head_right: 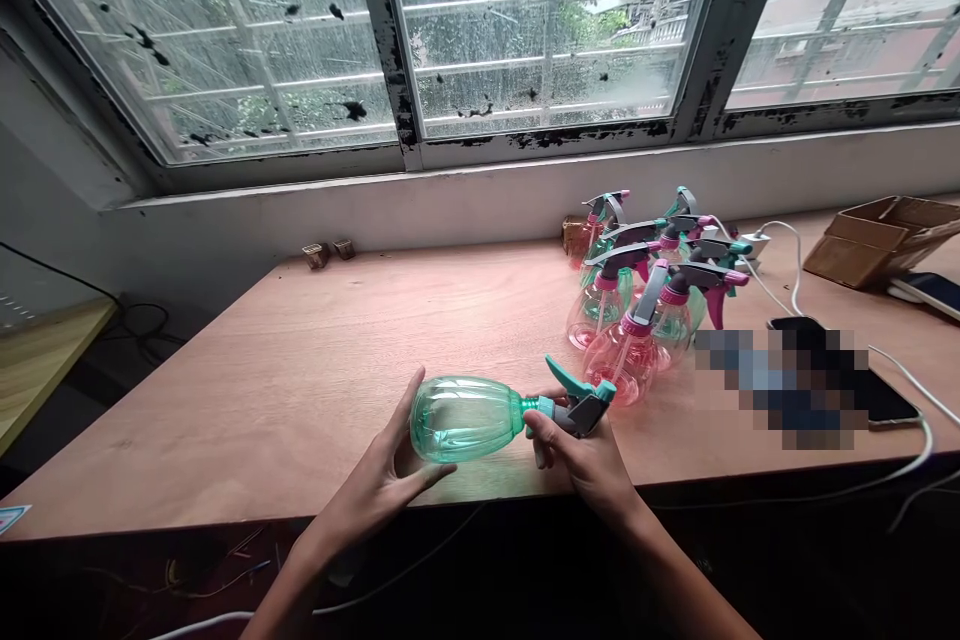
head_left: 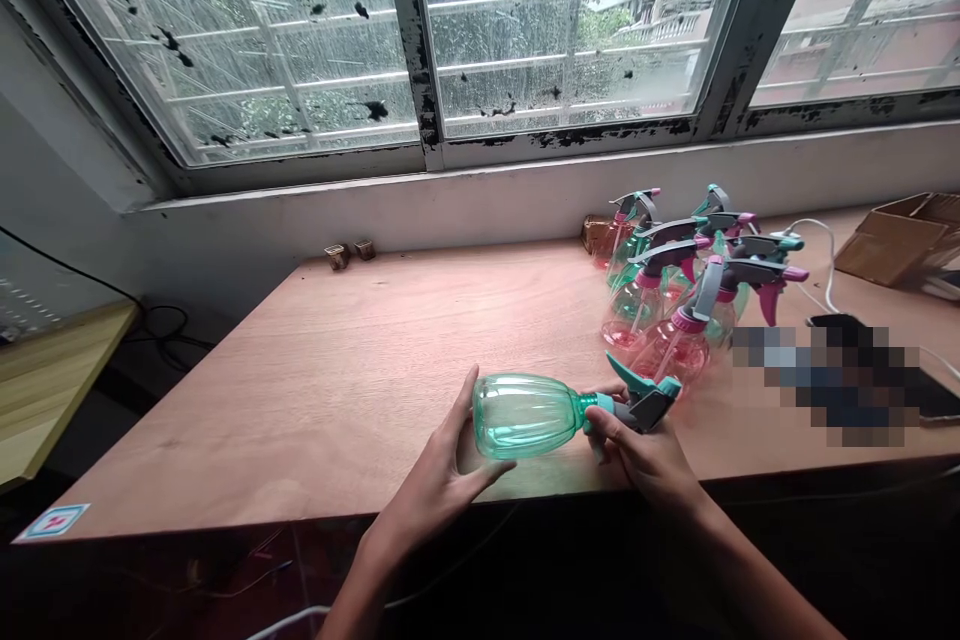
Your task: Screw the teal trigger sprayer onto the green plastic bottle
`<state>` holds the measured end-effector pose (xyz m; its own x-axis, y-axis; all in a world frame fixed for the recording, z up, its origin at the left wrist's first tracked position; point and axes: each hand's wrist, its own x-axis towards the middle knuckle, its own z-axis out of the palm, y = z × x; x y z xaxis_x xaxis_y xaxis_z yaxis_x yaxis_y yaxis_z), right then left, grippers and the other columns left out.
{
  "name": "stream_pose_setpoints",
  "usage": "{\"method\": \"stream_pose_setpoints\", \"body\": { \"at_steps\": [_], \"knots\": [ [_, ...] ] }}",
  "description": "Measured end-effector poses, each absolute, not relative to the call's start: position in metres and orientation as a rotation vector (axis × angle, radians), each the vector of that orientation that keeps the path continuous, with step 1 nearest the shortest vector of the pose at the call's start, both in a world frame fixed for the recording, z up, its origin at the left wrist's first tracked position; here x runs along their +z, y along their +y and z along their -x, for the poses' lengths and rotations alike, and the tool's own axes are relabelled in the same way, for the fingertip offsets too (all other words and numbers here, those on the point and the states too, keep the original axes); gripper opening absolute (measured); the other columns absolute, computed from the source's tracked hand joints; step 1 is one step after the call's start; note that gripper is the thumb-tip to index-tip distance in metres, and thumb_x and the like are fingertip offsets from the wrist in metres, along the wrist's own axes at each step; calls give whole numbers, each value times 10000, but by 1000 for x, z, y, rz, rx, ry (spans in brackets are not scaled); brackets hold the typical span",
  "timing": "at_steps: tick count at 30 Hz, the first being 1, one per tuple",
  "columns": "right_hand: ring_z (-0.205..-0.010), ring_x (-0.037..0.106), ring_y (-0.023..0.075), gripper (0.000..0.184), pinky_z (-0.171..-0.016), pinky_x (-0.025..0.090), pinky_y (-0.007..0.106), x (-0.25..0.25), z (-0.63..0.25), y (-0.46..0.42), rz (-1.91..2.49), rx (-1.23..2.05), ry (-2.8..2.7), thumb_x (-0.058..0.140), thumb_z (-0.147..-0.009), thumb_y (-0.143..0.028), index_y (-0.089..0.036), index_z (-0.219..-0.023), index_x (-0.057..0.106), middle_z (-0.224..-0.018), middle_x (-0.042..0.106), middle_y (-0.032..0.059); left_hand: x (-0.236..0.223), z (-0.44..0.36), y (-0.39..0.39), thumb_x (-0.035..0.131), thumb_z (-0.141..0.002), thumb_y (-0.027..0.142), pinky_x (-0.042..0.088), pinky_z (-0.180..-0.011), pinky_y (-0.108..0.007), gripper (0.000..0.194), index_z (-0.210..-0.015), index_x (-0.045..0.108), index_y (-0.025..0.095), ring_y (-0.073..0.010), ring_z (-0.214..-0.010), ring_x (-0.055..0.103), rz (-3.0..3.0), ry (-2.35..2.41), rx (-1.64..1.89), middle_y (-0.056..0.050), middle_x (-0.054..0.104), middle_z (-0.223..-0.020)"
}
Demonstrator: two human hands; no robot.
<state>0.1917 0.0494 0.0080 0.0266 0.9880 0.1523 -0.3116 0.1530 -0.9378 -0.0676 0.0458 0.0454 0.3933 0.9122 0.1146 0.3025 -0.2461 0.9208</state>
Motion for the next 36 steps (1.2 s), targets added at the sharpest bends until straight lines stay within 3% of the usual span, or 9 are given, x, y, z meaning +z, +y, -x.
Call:
{"method": "stream_pose_setpoints", "body": {
  "at_steps": [4,8,10,14,18,23,28,32,36],
  "knots": [
    [-479,567,112,268,-460,443,230,7,-192,49,857,1235,-1048,821,-853,-379,-193,-978,675,-664,654,-19,48,68,43,774,-876,347,287,-1247,-490,1087,-1631,-8,361,-311,-1516,364,-1596,960,848,-86,248,-1707],
    [-475,564,112,301,-471,446,230,6,-193,48,862,1248,-1073,837,-838,-375,-183,-1015,687,-623,634,-29,48,71,45,777,-863,426,270,-1258,-497,1005,-1637,152,283,-347,-1550,273,-1628,1044,838,-112,269,-1699],
    [-469,559,109,299,-458,439,226,6,-193,48,845,1250,-1048,837,-833,-389,-186,-990,683,-634,638,-27,46,71,47,802,-841,408,212,-1278,-507,991,-1626,208,298,-348,-1565,227,-1712,1092,842,-89,261,-1704],
    [-469,564,110,292,-445,435,221,7,-192,51,852,1233,-1043,827,-837,-406,-191,-962,674,-647,651,-20,45,69,47,772,-874,312,201,-1282,-499,1000,-1623,116,402,-313,-1562,251,-1737,1046,881,-20,234,-1716],
    [-471,568,113,306,-467,441,225,5,-193,49,881,1223,-1093,834,-838,-383,-189,-1017,680,-612,653,-23,48,70,45,821,-827,358,266,-1267,-458,1135,-1634,23,358,-320,-1549,286,-1604,994,844,-52,225,-1718],
    [-468,561,112,314,-473,441,228,5,-194,49,858,1248,-1094,830,-841,-391,-185,-1021,676,-602,650,-26,46,74,47,780,-857,440,186,-1289,-478,960,-1624,223,286,-325,-1571,215,-1657,1041,836,-81,239,-1712],
    [-465,566,110,294,-444,428,220,6,-193,51,839,1257,-1040,829,-838,-396,-194,-960,654,-645,665,-21,46,71,46,791,-864,332,232,-1273,-491,1041,-1623,83,408,-302,-1550,288,-1680,1011,847,-22,218,-1720],
    [-462,563,114,321,-459,431,225,4,-194,49,861,1248,-1084,836,-834,-391,-185,-1009,663,-596,651,-24,49,70,44,817,-835,346,317,-1244,-449,1159,-1629,-27,362,-306,-1541,311,-1579,962,839,-55,235,-1715],
    [-458,560,116,329,-462,426,227,3,-194,50,863,1259,-1089,839,-833,-388,-181,-1019,663,-561,631,-33,47,72,46,772,-869,418,258,-1268,-473,1004,-1638,141,282,-326,-1553,272,-1612,993,838,-84,268,-1702]
  ]
}}
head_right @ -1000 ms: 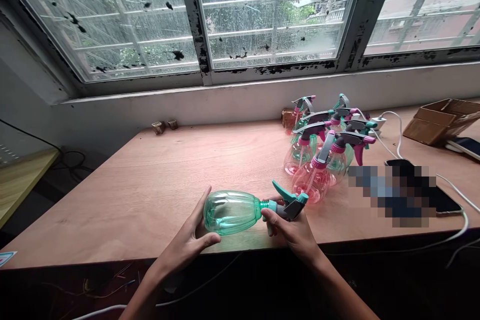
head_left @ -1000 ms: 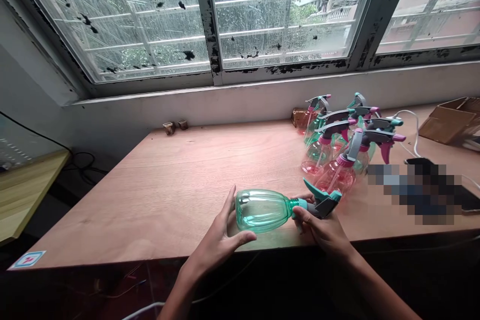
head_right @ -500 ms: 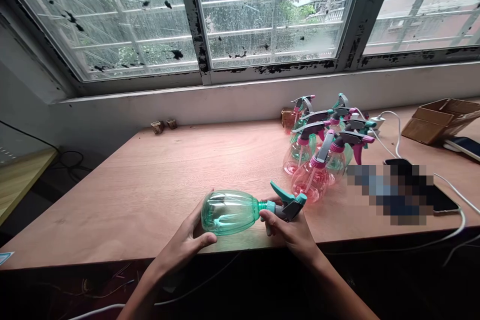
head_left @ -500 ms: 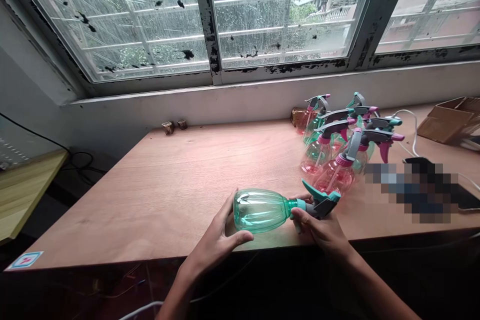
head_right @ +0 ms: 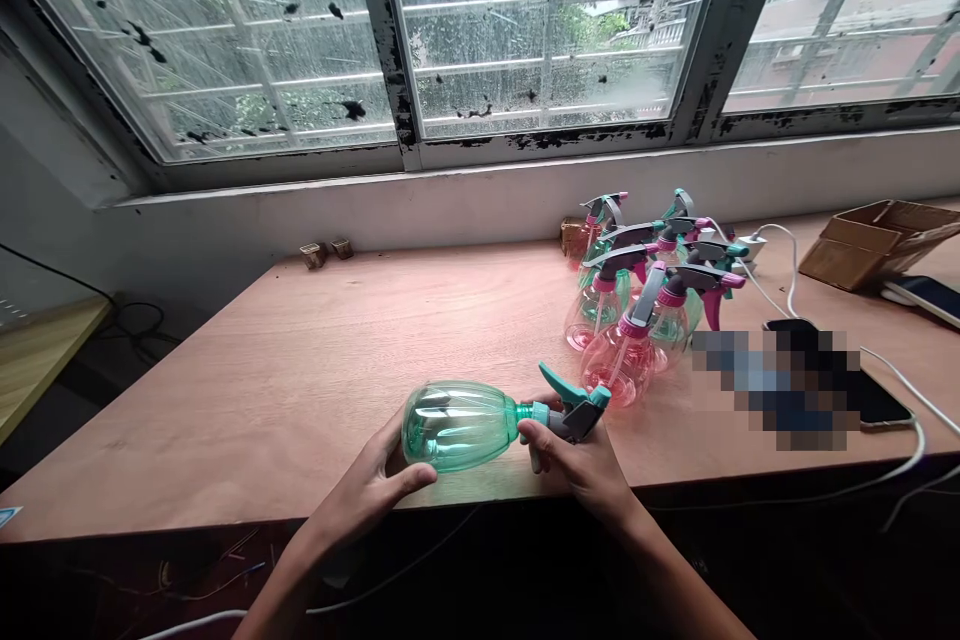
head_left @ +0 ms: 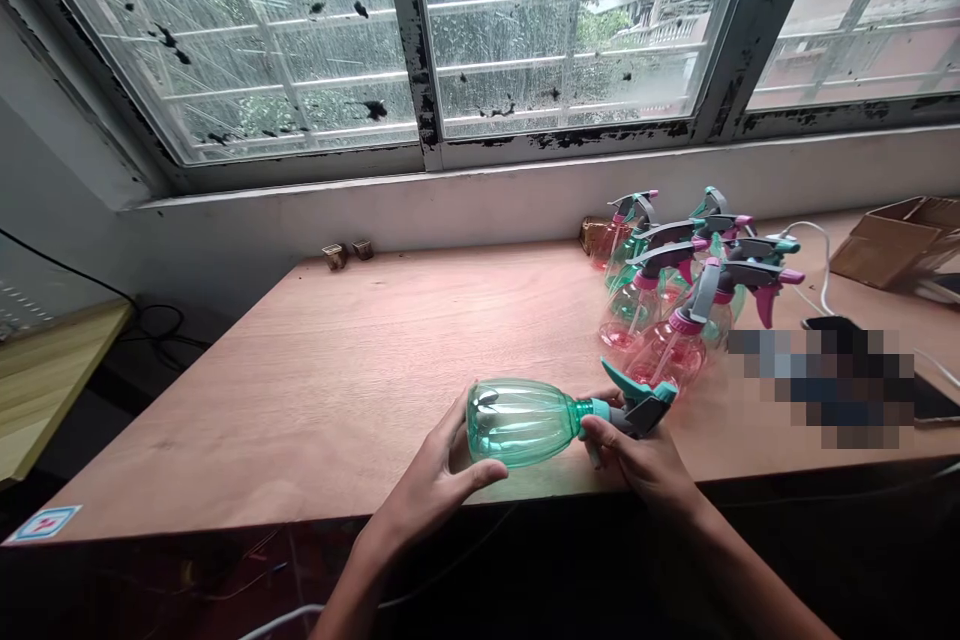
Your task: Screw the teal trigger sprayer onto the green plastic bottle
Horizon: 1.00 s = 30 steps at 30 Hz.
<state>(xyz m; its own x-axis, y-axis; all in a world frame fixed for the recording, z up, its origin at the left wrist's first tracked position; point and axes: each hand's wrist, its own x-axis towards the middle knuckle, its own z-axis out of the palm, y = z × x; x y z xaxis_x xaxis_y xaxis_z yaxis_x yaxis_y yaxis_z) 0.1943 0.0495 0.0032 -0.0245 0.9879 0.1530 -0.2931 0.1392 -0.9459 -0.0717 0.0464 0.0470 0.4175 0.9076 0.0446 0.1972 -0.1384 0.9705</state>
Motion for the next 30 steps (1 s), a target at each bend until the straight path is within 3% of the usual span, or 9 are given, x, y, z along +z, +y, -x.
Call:
{"method": "stream_pose_setpoints", "body": {
  "at_steps": [3,6,9,14,20,23,30],
  "knots": [
    [-456,550,109,310,-443,410,223,6,-194,50,838,1255,-1046,833,-834,-402,-187,-971,656,-598,634,-32,47,71,47,810,-839,375,185,-1287,-488,1010,-1628,180,329,-320,-1568,228,-1716,1063,836,-51,249,-1710],
    [-460,547,111,298,-443,410,229,7,-193,50,838,1260,-1047,823,-841,-410,-192,-951,653,-616,638,-28,50,70,45,775,-872,324,236,-1272,-483,1055,-1632,44,373,-300,-1543,305,-1715,1028,833,-43,257,-1707],
    [-469,560,124,309,-470,432,249,5,-194,48,864,1269,-1091,832,-833,-406,-203,-984,654,-607,643,-27,51,70,44,804,-842,339,291,-1254,-462,1155,-1633,-38,328,-299,-1530,334,-1639,1016,809,-80,319,-1682],
    [-485,581,137,319,-494,443,265,1,-195,46,927,1272,-1100,843,-822,-404,-210,-984,648,-628,667,-15,47,71,48,820,-817,417,252,-1269,-479,1019,-1624,215,271,-330,-1538,306,-1690,1103,804,-98,305,-1684],
    [-463,553,129,338,-472,419,260,7,-194,49,866,1285,-1077,834,-824,-427,-188,-979,654,-622,655,-20,45,69,48,828,-814,355,221,-1269,-525,1076,-1625,122,384,-347,-1542,291,-1753,1091,866,-56,220,-1718],
    [-467,551,133,322,-477,420,267,7,-194,48,871,1284,-1081,835,-826,-413,-193,-978,656,-616,652,-21,47,71,46,841,-796,394,190,-1278,-514,1115,-1631,102,361,-344,-1568,217,-1619,1029,857,-63,201,-1723],
    [-469,547,129,323,-468,416,255,7,-194,49,852,1296,-1074,833,-831,-413,-192,-992,662,-604,646,-24,48,73,47,824,-813,426,205,-1280,-507,987,-1612,260,290,-343,-1557,253,-1684,1092,819,-85,281,-1697]
  ]
}}
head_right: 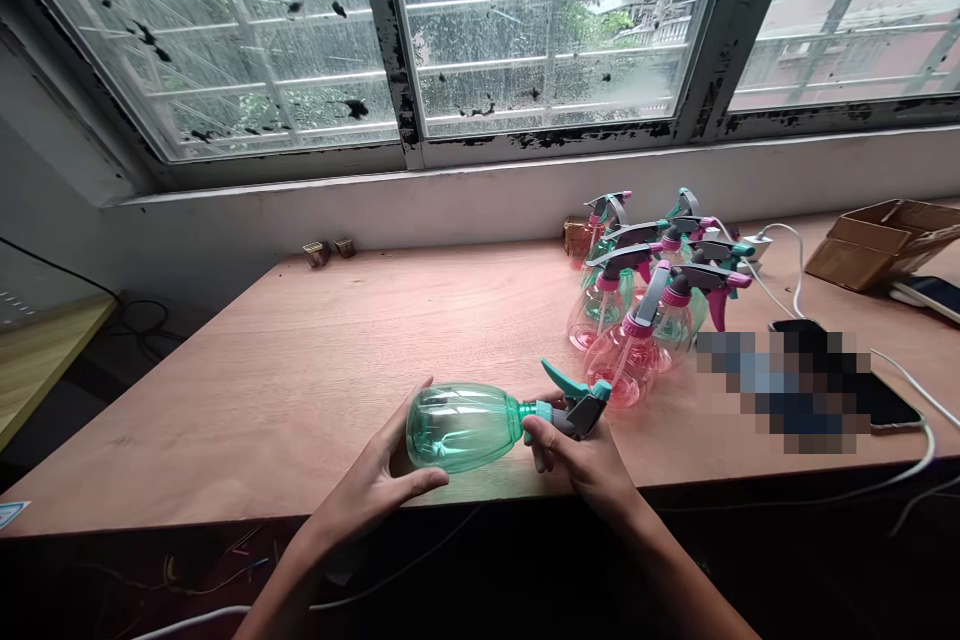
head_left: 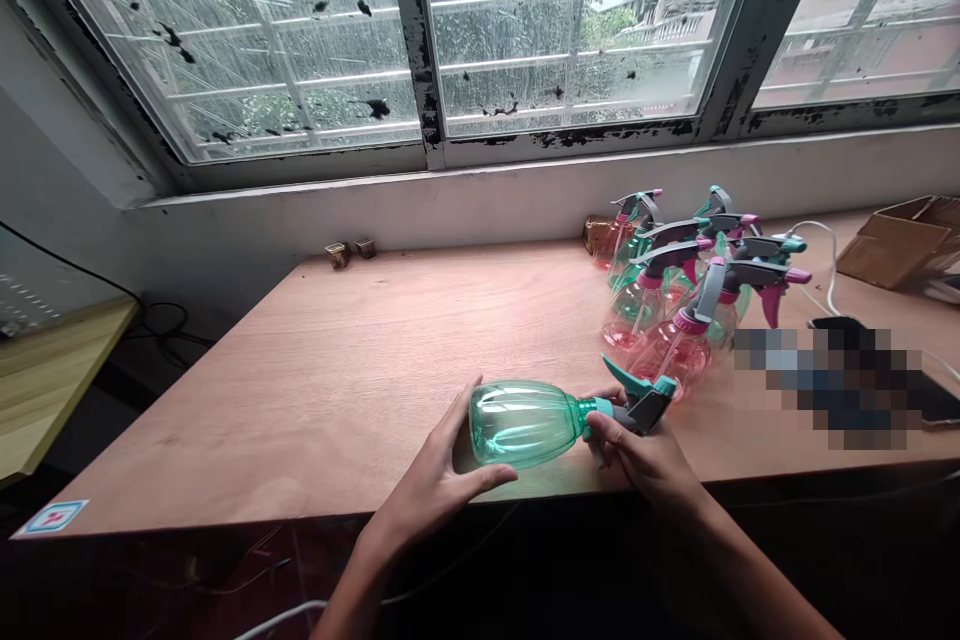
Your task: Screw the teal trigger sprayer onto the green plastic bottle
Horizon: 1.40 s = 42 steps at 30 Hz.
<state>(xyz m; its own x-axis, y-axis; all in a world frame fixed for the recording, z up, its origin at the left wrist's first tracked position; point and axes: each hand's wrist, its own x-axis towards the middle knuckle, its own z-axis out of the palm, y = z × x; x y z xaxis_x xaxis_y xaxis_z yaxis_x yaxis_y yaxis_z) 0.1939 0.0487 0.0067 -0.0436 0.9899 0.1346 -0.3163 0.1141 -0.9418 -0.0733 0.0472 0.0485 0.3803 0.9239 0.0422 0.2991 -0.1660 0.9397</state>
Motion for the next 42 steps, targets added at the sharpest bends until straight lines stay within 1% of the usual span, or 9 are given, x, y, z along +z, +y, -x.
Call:
{"method": "stream_pose_setpoints", "body": {
  "at_steps": [7,13,17,20,26,30,34,39,42],
  "knots": [
    [-468,546,119,310,-463,415,238,8,-193,50,841,1282,-1084,827,-840,-403,-181,-989,672,-592,633,-28,51,73,44,792,-841,447,228,-1277,-486,1065,-1639,102,300,-327,-1572,211,-1638,1057,789,-77,209,-1720],
    [-468,543,126,316,-447,409,246,7,-193,51,849,1280,-1059,828,-832,-418,-185,-979,674,-627,649,-17,48,72,46,799,-844,398,179,-1287,-488,994,-1628,195,306,-327,-1572,211,-1710,1105,826,-70,229,-1715],
    [-466,548,125,314,-440,413,244,7,-193,51,864,1262,-1061,828,-832,-418,-186,-976,671,-638,650,-14,51,68,44,792,-855,321,197,-1279,-492,1036,-1629,106,374,-311,-1561,255,-1679,1030,863,-44,259,-1707],
    [-459,558,134,341,-451,436,258,8,-193,49,868,1275,-1069,846,-810,-423,-192,-977,659,-618,653,-16,53,68,42,794,-850,348,248,-1265,-504,1087,-1635,42,346,-331,-1551,276,-1586,1001,840,-74,278,-1699],
    [-462,563,122,335,-460,432,240,7,-194,50,859,1292,-1067,841,-821,-416,-189,-983,657,-607,655,-23,46,71,47,831,-809,387,200,-1278,-527,1006,-1618,240,295,-368,-1559,236,-1690,1096,857,-100,267,-1700],
    [-457,559,122,339,-450,431,242,6,-193,50,860,1286,-1065,840,-822,-419,-185,-982,654,-623,668,-15,45,69,46,796,-851,335,217,-1275,-505,1051,-1633,94,354,-328,-1546,290,-1710,1052,869,-80,242,-1709],
    [-462,569,130,340,-465,450,258,5,-193,48,884,1282,-1054,855,-807,-404,-196,-972,643,-647,687,-4,50,69,44,808,-837,376,223,-1271,-521,1139,-1638,-1,320,-339,-1548,279,-1590,1057,840,-109,249,-1704],
    [-458,551,130,337,-455,430,257,7,-193,49,871,1276,-1064,846,-811,-414,-184,-983,669,-619,655,-15,49,72,46,752,-883,423,214,-1273,-541,869,-1605,283,303,-361,-1550,264,-1631,1061,863,-99,314,-1681],
    [-462,536,120,308,-446,408,242,10,-192,50,850,1270,-1031,831,-826,-412,-193,-972,670,-626,647,-23,48,72,46,794,-857,348,232,-1269,-530,937,-1606,232,365,-347,-1546,283,-1669,1040,871,-79,300,-1687]
  ]
}}
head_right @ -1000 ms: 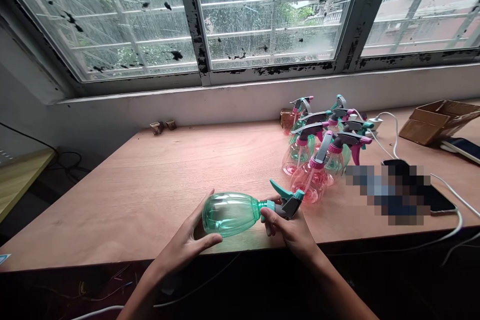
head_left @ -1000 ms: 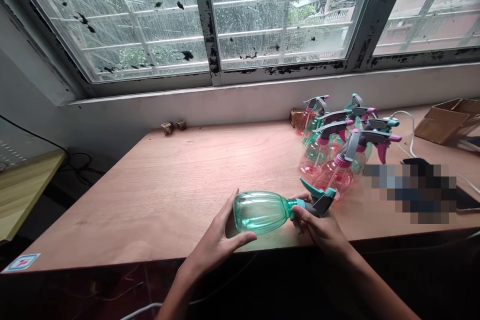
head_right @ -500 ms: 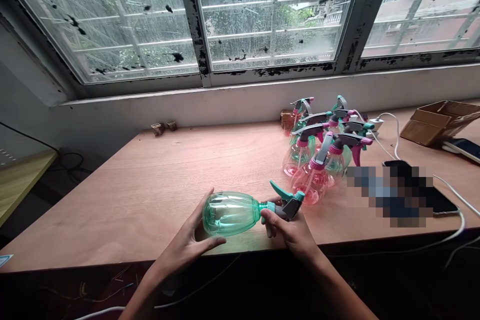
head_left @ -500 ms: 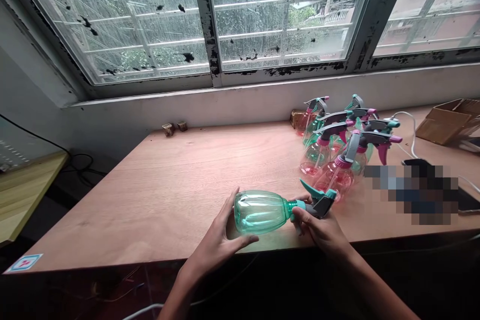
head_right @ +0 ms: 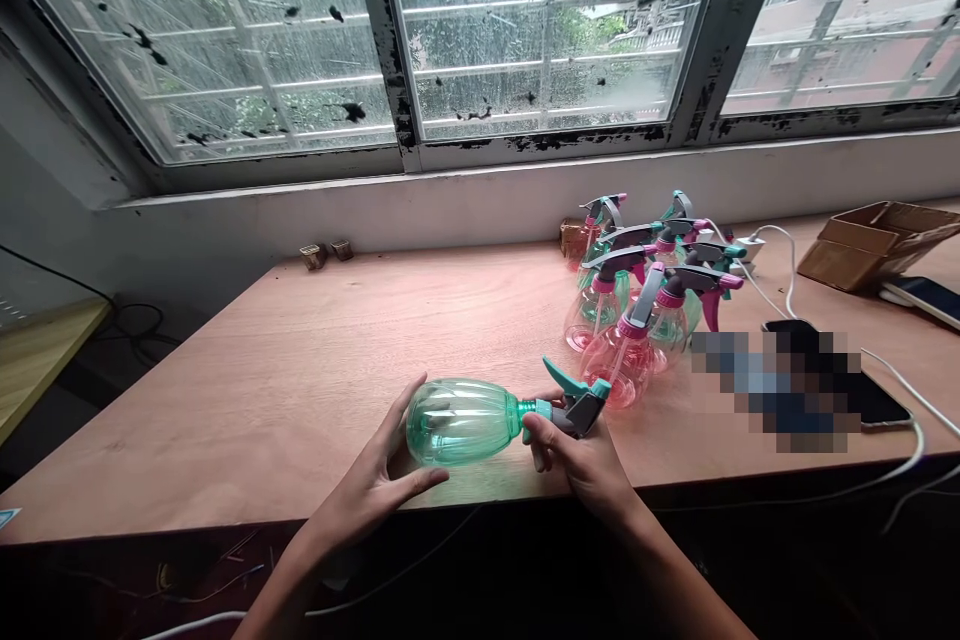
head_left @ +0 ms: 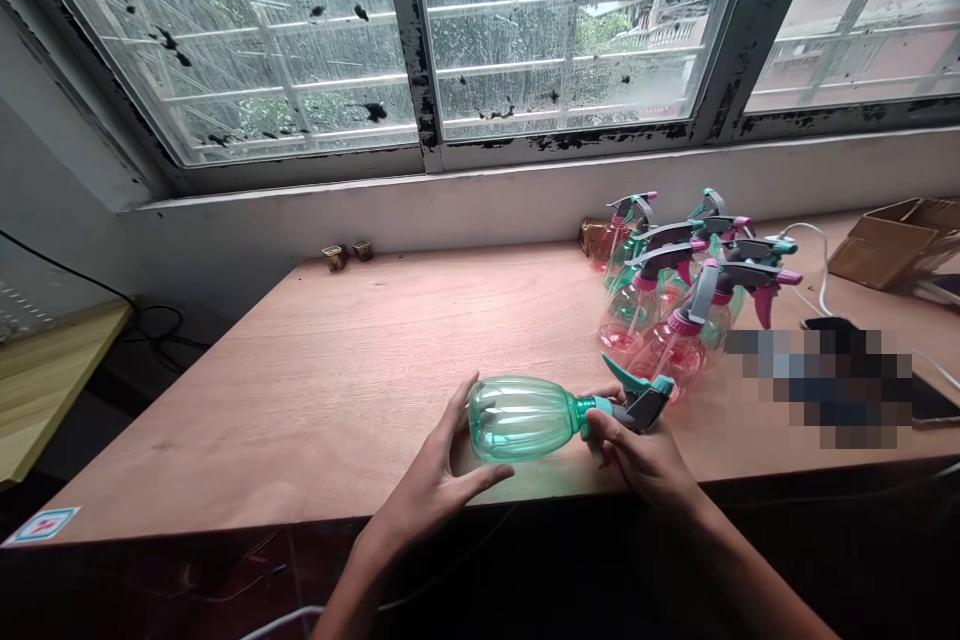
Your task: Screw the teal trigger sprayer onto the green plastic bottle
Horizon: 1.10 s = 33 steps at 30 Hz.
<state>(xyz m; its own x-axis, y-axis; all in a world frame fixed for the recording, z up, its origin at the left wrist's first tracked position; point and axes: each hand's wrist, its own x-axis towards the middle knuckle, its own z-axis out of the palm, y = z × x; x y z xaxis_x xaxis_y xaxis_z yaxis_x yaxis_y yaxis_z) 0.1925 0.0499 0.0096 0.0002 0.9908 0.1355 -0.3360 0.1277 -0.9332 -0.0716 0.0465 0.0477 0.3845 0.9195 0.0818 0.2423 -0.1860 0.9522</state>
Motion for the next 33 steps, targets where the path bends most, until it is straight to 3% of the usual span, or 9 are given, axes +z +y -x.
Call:
{"method": "stream_pose_setpoints", "body": {
  "at_steps": [5,11,16,19,24,30,33],
  "knots": [
    [-463,541,129,312,-462,413,251,11,-193,48,859,1268,-1070,831,-822,-414,-198,-988,679,-593,627,-32,47,74,44,787,-864,368,317,-1235,-525,945,-1605,201,362,-352,-1520,336,-1568,970,856,-99,291,-1683],
    [-463,547,131,326,-482,420,251,7,-196,46,896,1280,-1115,829,-831,-412,-202,-1022,670,-564,629,-30,49,73,46,774,-867,407,256,-1267,-510,882,-1598,290,319,-366,-1542,280,-1626,1045,842,-77,310,-1683],
    [-468,552,113,306,-482,419,232,5,-195,48,874,1277,-1091,828,-842,-390,-209,-1027,664,-597,643,-34,48,71,46,804,-845,323,199,-1282,-499,1015,-1620,153,388,-332,-1562,238,-1698,1040,852,-33,209,-1721],
    [-466,558,115,307,-475,428,233,3,-195,47,868,1270,-1093,831,-839,-385,-205,-1025,665,-601,647,-32,47,74,46,816,-832,360,196,-1281,-506,1055,-1627,122,373,-336,-1572,205,-1625,995,833,-48,178,-1728],
    [-472,582,125,307,-469,452,244,-1,-196,46,898,1251,-1086,846,-822,-377,-197,-993,664,-656,684,-7,48,76,47,710,-911,461,237,-1270,-531,882,-1623,219,292,-363,-1561,229,-1504,973,825,-91,233,-1712],
    [-470,558,108,294,-457,431,226,2,-195,50,840,1258,-1079,828,-843,-375,-188,-1000,666,-635,650,-24,51,73,45,808,-849,344,261,-1262,-531,984,-1603,182,428,-340,-1531,314,-1578,987,830,-33,236,-1709],
    [-469,556,111,298,-457,434,228,3,-194,50,837,1255,-1076,828,-840,-389,-187,-990,668,-616,643,-26,49,74,46,840,-816,337,226,-1275,-524,1021,-1607,196,397,-340,-1544,284,-1558,980,829,-53,235,-1710]
  ]
}}
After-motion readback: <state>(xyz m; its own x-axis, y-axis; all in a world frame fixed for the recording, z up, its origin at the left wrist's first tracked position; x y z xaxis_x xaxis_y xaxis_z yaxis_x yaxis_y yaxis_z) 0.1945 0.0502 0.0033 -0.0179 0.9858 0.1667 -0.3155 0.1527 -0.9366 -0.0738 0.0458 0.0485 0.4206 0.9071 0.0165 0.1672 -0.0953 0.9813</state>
